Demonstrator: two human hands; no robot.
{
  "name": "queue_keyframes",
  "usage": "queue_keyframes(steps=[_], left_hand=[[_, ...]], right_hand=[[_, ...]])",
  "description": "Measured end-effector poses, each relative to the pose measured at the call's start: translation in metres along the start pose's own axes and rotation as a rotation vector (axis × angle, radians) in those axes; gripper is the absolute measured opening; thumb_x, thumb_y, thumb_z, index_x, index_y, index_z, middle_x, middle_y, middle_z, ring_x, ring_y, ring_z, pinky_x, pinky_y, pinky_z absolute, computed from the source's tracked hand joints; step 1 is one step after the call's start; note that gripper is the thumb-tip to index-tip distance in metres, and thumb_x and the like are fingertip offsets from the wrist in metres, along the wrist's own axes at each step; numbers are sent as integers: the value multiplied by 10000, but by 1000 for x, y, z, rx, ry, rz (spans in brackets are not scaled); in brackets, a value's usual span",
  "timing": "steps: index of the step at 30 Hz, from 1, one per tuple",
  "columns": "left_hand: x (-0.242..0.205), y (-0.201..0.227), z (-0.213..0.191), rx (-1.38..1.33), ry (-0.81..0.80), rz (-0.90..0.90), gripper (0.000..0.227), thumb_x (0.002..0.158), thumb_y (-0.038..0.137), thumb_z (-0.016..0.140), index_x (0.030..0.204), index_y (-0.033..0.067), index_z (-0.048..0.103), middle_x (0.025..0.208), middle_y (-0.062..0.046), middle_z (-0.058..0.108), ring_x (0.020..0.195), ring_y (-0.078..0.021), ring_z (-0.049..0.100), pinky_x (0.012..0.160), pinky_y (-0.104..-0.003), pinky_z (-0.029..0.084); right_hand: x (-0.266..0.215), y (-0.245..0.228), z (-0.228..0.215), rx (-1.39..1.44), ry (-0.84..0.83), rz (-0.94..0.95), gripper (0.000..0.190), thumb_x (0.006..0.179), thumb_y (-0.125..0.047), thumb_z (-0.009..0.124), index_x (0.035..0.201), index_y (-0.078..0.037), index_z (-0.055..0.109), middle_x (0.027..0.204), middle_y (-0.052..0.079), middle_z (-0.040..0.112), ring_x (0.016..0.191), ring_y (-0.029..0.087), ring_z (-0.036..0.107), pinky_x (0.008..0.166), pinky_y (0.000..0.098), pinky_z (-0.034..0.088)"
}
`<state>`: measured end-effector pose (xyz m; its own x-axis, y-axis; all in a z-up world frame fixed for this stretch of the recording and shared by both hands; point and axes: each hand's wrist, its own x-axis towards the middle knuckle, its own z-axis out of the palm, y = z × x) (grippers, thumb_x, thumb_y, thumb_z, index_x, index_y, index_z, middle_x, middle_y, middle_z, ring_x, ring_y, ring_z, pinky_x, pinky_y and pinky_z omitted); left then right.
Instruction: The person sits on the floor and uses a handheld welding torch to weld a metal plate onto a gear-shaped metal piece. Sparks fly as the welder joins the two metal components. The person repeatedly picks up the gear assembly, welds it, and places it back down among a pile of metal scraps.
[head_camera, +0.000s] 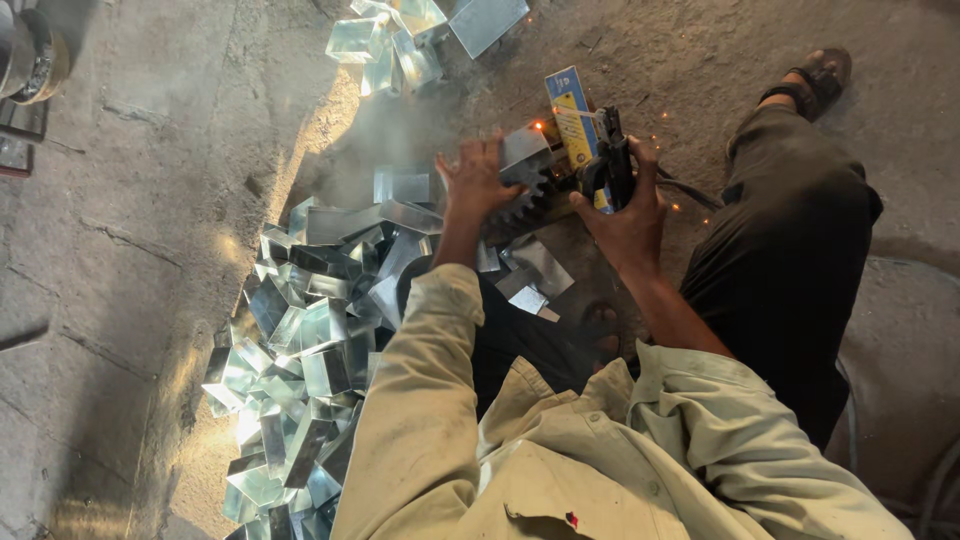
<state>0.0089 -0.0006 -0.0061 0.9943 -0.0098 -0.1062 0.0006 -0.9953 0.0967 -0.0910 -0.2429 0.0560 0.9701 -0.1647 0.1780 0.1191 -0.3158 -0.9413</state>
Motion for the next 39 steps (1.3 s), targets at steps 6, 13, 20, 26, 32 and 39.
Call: queue_keyframes(steps=[6,13,20,26,32,39], left_hand=[[17,-30,16,-548,206,-301,621,817,440,868,1281,115,614,1134,-121,768,1022,-263,750,894,-408,596],[35,1,83,-2051,683,-804,400,928,9,606,1307,83,503,1191,-72,637,976,-253,674,754,-435,649],[16,14,100,-1788,632,-784,370,954,179,708,1255,-3,592,1131,-126,668,948,-251,669,746,-398,619],[-15,-2,103,-1800,514,-748,334,953,237,709,1158,-15,632,1043,-103,672,881,-225,657,745,-373,572],[-120,-20,91,-1490,525,-566,248,968,185,699,1126,-2,661,1031,-58,676,881,-112,635,745,-258,549],[-170,-33,70,-1644,429,-494,183,987,119,664,1128,7,631,841,-93,634,615,-106,545,555,-253,449]], right_hand=[[1,0,-3,5,5,-15,860,812,-128,929,1480,-120,389,1024,117,732,945,217,763,802,357,610],[-3,0,0,1,-24,-30,885,813,-145,927,1501,-132,371,1089,160,721,985,254,770,806,390,631],[-8,4,3,-125,-91,-20,919,782,-188,932,1494,-132,353,1196,221,676,1062,347,736,822,444,622],[-10,1,6,-174,-74,-98,884,765,-150,919,1476,-117,395,1339,256,608,1179,402,674,923,486,589],[-15,5,8,-233,-95,-165,878,736,-142,912,1469,-107,430,1313,241,610,1158,409,671,940,486,583],[-15,2,6,-224,-88,-292,855,757,-138,899,1467,-65,429,1334,241,609,1166,425,649,974,493,558]])
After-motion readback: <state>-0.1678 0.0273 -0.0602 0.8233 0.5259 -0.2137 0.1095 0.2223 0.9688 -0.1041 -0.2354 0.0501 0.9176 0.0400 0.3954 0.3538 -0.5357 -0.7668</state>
